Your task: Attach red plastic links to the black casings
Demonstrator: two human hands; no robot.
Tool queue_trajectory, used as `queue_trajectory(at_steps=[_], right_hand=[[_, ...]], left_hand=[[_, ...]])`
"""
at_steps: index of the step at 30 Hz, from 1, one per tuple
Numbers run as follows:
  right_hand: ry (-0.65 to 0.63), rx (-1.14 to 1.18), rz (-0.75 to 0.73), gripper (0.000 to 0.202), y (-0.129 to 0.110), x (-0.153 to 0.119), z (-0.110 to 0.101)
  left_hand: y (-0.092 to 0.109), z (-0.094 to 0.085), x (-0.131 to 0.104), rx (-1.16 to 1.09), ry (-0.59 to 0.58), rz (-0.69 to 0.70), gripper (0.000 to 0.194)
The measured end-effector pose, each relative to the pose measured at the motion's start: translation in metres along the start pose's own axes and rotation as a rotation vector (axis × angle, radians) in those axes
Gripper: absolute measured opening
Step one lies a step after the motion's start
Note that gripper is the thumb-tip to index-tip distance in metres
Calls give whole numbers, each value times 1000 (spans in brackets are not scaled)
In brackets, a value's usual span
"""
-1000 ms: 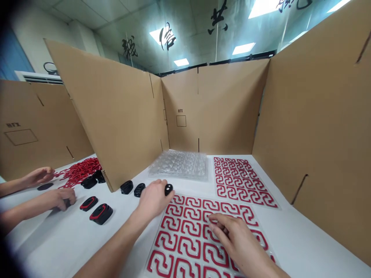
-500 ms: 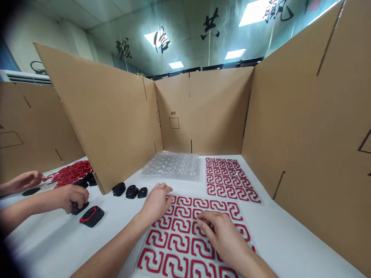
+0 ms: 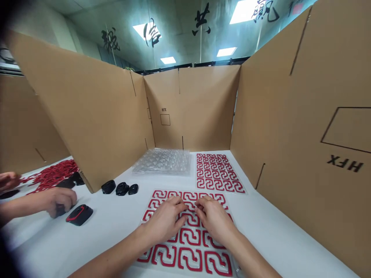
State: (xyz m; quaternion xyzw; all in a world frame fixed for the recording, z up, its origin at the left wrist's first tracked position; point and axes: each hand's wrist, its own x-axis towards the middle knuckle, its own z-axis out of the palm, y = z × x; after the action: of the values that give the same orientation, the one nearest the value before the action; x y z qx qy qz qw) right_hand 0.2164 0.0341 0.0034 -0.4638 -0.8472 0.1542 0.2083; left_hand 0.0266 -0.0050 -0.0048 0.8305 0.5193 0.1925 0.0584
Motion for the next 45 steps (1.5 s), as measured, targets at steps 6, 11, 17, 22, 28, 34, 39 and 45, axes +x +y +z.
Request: queue_trajectory(at_steps=[6, 11, 17, 22, 28, 34, 39, 45], right_hand=[[-13, -20, -30, 25, 3, 3, 1], [-3, -29, -21, 26, 5, 5, 2], [-11, -17, -23, 28, 3, 5, 1], [-7, -11, -16, 28, 4, 5, 3], [17, 41, -27, 26, 12, 6, 8], [-7, 11, -5, 23, 7, 2, 5], [67, -32, -18, 25, 6, 1, -14], [-54, -192, 95, 21, 26, 0, -34]], left_hand=[[-3, 2, -6, -30, 38, 20, 20], [-10, 2, -6, -98, 34, 38, 22], [-17, 1, -4, -175, 40, 28, 24], [-17, 2, -3, -209, 52, 13, 25], [-18, 6, -3, -263, 36, -16, 25], [-23, 1, -3, -310, 55, -55, 25], [-45, -17, -6, -254, 86, -100, 24], [-59, -28, -14, -41, -30, -56, 22]])
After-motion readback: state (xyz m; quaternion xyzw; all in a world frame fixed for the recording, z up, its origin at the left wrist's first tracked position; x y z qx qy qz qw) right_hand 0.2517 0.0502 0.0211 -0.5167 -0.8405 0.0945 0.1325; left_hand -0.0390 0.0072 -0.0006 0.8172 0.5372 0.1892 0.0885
